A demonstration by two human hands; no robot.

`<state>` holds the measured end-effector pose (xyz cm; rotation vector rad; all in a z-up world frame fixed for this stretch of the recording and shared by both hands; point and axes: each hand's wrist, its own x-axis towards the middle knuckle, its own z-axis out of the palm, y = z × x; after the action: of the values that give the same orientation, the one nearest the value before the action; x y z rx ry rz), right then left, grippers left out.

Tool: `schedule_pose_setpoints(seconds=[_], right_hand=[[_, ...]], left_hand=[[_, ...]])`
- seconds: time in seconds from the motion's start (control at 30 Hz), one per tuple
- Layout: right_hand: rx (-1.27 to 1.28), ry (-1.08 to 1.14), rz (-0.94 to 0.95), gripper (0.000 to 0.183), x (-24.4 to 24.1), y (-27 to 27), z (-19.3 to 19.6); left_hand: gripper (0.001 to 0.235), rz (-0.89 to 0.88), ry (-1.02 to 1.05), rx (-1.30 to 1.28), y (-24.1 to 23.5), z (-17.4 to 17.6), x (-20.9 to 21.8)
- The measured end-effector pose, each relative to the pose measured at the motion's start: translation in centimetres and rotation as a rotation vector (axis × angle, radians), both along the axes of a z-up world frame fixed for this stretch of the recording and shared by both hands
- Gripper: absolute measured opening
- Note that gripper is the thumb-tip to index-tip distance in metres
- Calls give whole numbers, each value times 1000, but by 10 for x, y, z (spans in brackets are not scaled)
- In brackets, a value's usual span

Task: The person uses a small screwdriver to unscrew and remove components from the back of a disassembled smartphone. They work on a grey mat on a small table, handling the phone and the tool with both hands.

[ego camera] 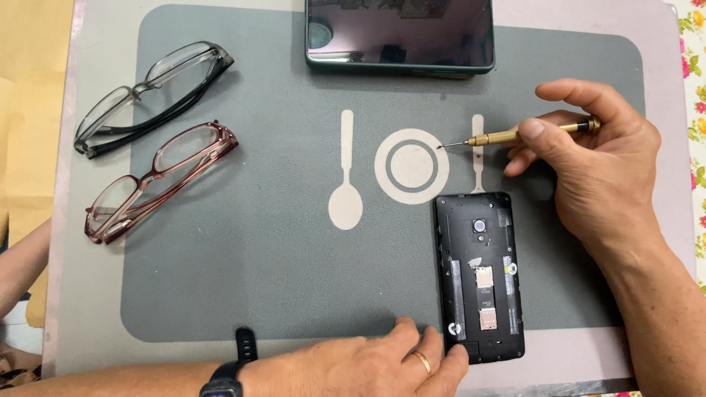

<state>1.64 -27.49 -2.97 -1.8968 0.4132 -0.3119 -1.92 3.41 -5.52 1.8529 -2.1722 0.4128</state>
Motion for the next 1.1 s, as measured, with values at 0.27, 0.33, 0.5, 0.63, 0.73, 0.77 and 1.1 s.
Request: schedule_pose_setpoints(seconds=[0.27, 0.33, 0.5, 0.63, 0.73, 0.77, 1.1], right_hand=[[-53, -65, -9, 41, -37, 5, 16], [-147, -55, -14, 46, -67, -2, 23], [-421, 135, 5, 45, -128, 19, 41], [-476, -104, 300, 40, -145, 18, 46], [-585, -175, 397, 38, -141, 26, 51], [-586, -192, 414, 37, -140, 27, 50], [-660, -183, 508, 34, -128, 41, 57]], left_hand=[[39, 83, 70, -52, 3, 16, -17], [36, 147, 109, -121, 5, 17, -31], [32, 280, 399, -139, 5, 24, -53], [30, 308, 458, -91, 4, 22, -62], [28, 375, 530, -86, 5, 28, -61], [28, 372, 520, -91, 6, 29, -61], [20, 361, 498, -136, 9, 28, -59]])
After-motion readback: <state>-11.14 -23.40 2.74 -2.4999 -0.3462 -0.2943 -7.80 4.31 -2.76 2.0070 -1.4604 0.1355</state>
